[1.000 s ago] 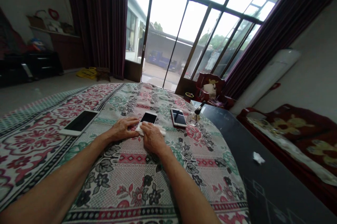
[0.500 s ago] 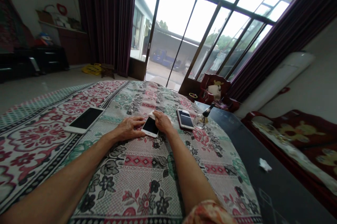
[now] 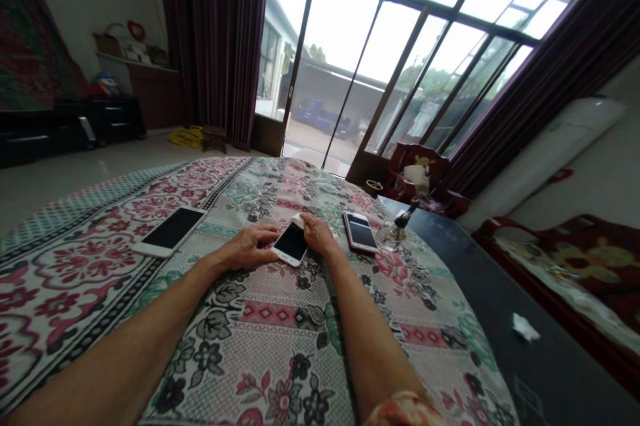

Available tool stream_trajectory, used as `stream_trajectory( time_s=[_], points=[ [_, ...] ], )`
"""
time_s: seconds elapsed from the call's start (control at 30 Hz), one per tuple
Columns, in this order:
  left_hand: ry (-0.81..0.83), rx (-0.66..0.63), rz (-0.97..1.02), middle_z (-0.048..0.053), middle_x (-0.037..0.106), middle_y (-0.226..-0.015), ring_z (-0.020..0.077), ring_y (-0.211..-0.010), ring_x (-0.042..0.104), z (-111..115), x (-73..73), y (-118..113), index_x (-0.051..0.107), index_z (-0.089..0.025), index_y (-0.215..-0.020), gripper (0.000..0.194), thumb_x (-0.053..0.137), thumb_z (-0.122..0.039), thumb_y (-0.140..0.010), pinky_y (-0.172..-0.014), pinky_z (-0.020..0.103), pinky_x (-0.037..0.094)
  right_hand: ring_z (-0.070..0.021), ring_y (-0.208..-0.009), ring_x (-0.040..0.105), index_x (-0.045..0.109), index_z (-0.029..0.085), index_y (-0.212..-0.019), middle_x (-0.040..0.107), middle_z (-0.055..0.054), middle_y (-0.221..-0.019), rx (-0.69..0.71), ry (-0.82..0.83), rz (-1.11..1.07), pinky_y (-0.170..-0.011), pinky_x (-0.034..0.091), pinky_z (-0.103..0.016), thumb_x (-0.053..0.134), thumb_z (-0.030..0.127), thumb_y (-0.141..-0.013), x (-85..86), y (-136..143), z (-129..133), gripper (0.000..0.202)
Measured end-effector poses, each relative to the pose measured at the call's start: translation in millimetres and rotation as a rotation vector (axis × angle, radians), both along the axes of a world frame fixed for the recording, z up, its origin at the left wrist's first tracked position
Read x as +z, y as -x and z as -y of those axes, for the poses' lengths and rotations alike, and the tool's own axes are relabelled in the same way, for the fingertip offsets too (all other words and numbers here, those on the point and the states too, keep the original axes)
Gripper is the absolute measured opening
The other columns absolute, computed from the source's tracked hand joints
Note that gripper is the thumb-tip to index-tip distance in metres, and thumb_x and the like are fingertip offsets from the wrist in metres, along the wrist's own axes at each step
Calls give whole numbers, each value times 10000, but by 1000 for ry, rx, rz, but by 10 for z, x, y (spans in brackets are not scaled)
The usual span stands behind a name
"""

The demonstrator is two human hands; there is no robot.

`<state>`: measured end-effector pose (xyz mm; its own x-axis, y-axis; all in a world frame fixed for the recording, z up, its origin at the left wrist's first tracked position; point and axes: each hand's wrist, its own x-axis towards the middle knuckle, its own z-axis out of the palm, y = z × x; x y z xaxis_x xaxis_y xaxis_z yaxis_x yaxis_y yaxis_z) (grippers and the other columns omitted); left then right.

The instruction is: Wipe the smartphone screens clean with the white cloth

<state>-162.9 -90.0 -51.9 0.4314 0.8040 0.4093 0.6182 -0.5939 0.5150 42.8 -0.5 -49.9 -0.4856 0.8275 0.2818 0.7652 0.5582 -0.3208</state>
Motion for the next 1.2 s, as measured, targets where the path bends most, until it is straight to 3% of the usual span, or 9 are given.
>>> stream_trajectory(
  time_s=[0.17, 0.3, 0.47, 0.6, 0.73, 0.8, 1.0, 1.2],
  points=[
    [27, 4, 99, 15, 651, -1115, 182, -1024, 598, -70, -83, 79, 716, -235, -946, 189, 667, -273, -768, -910, 271, 447, -160, -1106, 568, 616, 182, -1117, 625, -63, -1224, -55, -92, -10, -970, 387, -251, 370, 81, -875, -26, -30, 73, 360],
    [-8, 113, 100, 13, 681, -1035, 172, -966, 619, -109, -144, 70, 729, -222, -912, 162, 624, -203, -790, -883, 264, 452, -167, -1084, 578, 638, 186, -1068, 630, -58, -1216, -133, -131, 24, -967, 378, -243, 389, 75, -853, -35, -65, 109, 348],
    [-68, 264, 15, 30, 690, -921, 174, -871, 626, -58, -95, 25, 721, -203, -814, 151, 571, -213, -819, -830, 274, 459, -186, -1041, 588, 661, 195, -1029, 661, -59, -1151, -219, -167, 73, -950, 379, -254, 434, 104, -829, 7, -76, 159, 316],
    [-63, 286, -91, 43, 669, -872, 209, -896, 607, 9, -50, -48, 694, -194, -781, 174, 635, -357, -764, -884, 313, 440, -196, -1004, 597, 672, 193, -1018, 673, -69, -1113, -279, -157, 93, -923, 389, -266, 449, 120, -822, 42, -51, 191, 306],
    [-67, 440, -118, 87, 637, -963, 273, -996, 564, 26, -94, -161, 663, -163, -889, 471, 716, -556, -634, -941, 377, 414, -206, -1020, 595, 680, 183, -1028, 673, -85, -1109, -285, -151, 92, -925, 389, -276, 449, 118, -816, 53, -38, 187, 320],
    [-52, 481, -124, 98, 624, -986, 280, -1015, 550, 18, -121, -192, 649, -152, -905, 502, 711, -569, -633, -943, 383, 412, -212, -1027, 594, 682, 177, -1045, 669, -94, -1116, -299, -139, 93, -926, 389, -283, 447, 122, -819, 59, -44, 180, 330],
    [-56, 453, -160, 82, 606, -1008, 246, -1014, 548, 8, -108, -123, 638, -162, -948, 352, 658, -443, -737, -942, 352, 409, -239, -988, 600, 692, 151, -1051, 655, -129, -1114, -387, -137, 102, -886, 409, -307, 478, 149, -818, 67, -56, 209, 317],
    [-61, 422, -172, 107, 612, -1089, 278, -1081, 532, -14, -130, -55, 660, -158, -1015, 435, 676, -474, -717, -968, 375, 397, -224, -1061, 549, 657, 223, -1074, 643, -60, -1171, -287, -196, 88, -913, 375, -305, 451, 193, -886, 42, 24, 256, 281]
  ],
)
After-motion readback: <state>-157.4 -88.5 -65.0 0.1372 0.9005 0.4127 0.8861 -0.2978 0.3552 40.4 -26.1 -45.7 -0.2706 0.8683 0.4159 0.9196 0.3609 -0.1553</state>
